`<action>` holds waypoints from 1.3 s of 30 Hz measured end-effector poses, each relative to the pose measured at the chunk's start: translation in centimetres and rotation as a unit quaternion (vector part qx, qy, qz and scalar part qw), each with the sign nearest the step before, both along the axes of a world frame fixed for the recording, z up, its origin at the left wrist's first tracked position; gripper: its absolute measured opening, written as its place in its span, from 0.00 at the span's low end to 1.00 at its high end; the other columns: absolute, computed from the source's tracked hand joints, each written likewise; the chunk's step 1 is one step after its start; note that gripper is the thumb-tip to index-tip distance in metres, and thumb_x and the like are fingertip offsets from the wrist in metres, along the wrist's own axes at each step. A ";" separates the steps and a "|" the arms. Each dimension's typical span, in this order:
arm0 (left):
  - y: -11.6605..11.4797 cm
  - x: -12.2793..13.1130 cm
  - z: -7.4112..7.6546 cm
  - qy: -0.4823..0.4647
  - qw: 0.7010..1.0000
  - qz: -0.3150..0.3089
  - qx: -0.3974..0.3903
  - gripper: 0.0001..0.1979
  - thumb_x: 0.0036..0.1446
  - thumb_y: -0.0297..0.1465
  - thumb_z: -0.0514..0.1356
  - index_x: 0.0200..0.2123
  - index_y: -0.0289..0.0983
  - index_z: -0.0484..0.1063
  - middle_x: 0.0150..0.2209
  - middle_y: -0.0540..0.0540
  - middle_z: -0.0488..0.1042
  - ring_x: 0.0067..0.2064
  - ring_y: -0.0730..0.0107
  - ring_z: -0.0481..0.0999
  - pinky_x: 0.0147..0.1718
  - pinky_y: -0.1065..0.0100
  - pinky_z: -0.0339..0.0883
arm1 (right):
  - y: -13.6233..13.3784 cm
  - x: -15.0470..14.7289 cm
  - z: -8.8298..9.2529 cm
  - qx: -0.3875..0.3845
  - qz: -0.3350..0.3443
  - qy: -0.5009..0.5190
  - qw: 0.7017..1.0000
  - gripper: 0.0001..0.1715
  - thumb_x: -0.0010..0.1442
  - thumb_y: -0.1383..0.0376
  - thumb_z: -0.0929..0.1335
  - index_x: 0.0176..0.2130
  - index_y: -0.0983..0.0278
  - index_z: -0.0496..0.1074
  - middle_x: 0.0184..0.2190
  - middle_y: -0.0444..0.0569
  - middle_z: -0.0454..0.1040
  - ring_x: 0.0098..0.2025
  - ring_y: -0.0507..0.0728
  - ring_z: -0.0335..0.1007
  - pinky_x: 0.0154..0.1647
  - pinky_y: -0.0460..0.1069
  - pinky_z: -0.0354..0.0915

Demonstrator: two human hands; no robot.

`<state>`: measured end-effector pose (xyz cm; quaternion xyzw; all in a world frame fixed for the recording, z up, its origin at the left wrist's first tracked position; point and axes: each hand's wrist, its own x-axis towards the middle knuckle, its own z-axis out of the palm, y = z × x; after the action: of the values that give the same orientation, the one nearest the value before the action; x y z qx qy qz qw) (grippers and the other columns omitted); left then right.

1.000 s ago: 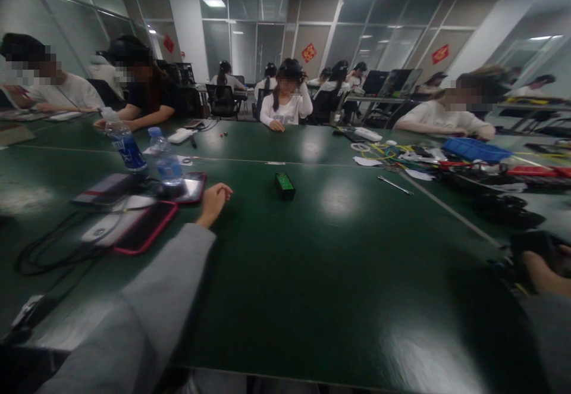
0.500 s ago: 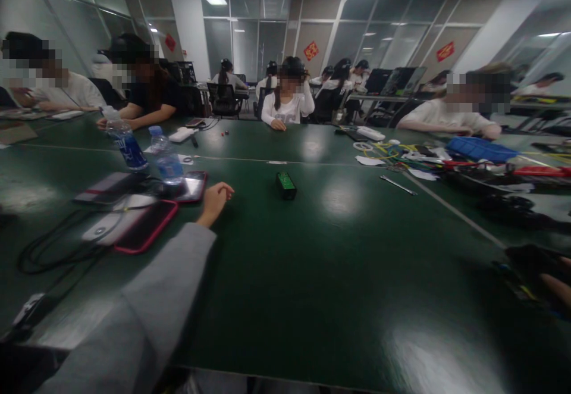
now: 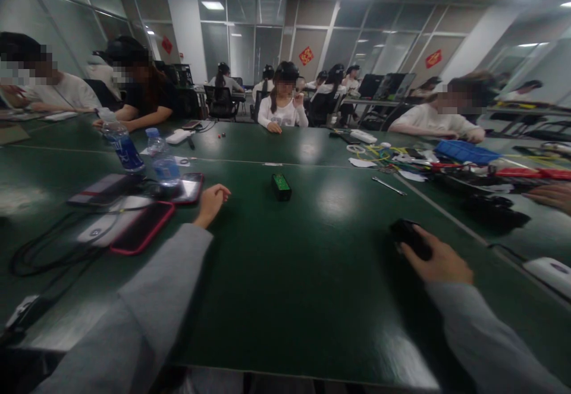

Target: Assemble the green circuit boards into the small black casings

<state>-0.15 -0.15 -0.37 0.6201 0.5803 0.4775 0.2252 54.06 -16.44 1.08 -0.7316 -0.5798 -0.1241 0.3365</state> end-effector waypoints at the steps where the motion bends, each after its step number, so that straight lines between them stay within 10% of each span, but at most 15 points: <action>1: 0.0 0.0 0.0 0.003 1.000 -0.001 0.000 0.15 0.59 0.26 0.48 0.31 0.38 0.75 0.27 0.50 0.75 0.30 0.72 0.75 0.33 0.68 0.66 | 1.1 -2.7 -0.7 -0.045 0.044 -0.008 0.998 0.42 0.54 0.36 0.63 0.57 0.59 0.70 0.37 0.68 0.73 0.33 0.65 0.72 0.30 0.61 0.62; 7: -0.1 0.1 0.1 0.017 1.000 0.010 0.005 0.16 0.59 0.26 0.48 0.30 0.39 0.76 0.27 0.50 0.75 0.30 0.72 0.75 0.32 0.68 0.65 | 5.6 -25.5 -0.9 -0.099 0.280 -0.121 0.947 0.34 0.64 0.52 0.62 0.66 0.57 0.57 0.44 0.56 0.71 0.45 0.63 0.69 0.46 0.59 0.65; 10: -0.2 0.2 0.2 0.013 1.000 0.016 0.005 0.15 0.59 0.26 0.49 0.30 0.39 0.75 0.27 0.50 0.76 0.30 0.72 0.74 0.33 0.68 0.65 | 7.5 -31.1 0.0 -0.053 0.323 -0.106 0.939 0.34 0.65 0.50 0.61 0.67 0.54 0.54 0.53 0.55 0.67 0.55 0.64 0.63 0.53 0.60 0.62; 16: -0.1 0.2 0.7 0.030 0.999 0.025 0.000 0.15 0.60 0.26 0.49 0.31 0.40 0.75 0.31 0.49 0.77 0.34 0.69 0.75 0.36 0.67 0.66 | 13.3 -29.2 -1.1 0.079 0.216 0.051 0.972 0.30 0.70 0.51 0.53 0.65 0.57 0.56 0.62 0.53 0.59 0.64 0.61 0.52 0.63 0.62 0.54; 22: -0.5 0.5 1.0 0.004 0.999 -0.038 0.010 0.15 0.63 0.41 0.52 0.43 0.40 0.73 0.42 0.47 0.77 0.41 0.67 0.76 0.43 0.66 0.67 | 16.3 -26.5 -3.5 -0.011 0.231 0.094 0.968 0.31 0.67 0.49 0.56 0.61 0.63 0.62 0.65 0.57 0.55 0.66 0.65 0.51 0.62 0.64 0.56; 30: -0.2 0.7 0.5 0.003 0.995 -0.095 -0.017 0.22 0.57 0.47 0.59 0.47 0.37 0.72 0.48 0.41 0.76 0.47 0.63 0.75 0.48 0.62 0.68 | 14.6 -27.3 -2.0 0.043 0.267 0.142 0.952 0.25 0.68 0.50 0.56 0.37 0.62 0.73 0.42 0.55 0.68 0.46 0.60 0.68 0.51 0.58 0.67; 39: 0.6 0.5 0.1 -0.009 0.996 -0.087 -0.018 0.21 0.61 0.47 0.54 0.45 0.36 0.73 0.44 0.43 0.77 0.46 0.65 0.75 0.48 0.64 0.67 | 14.6 -27.7 -2.6 -0.014 0.326 0.072 0.943 0.29 0.65 0.48 0.61 0.58 0.60 0.66 0.64 0.56 0.56 0.65 0.64 0.54 0.63 0.63 0.58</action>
<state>0.31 0.45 -0.24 0.6597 0.5304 0.4514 0.2824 26.40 -1.82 -1.48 -0.5147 -0.7623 0.0536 0.3887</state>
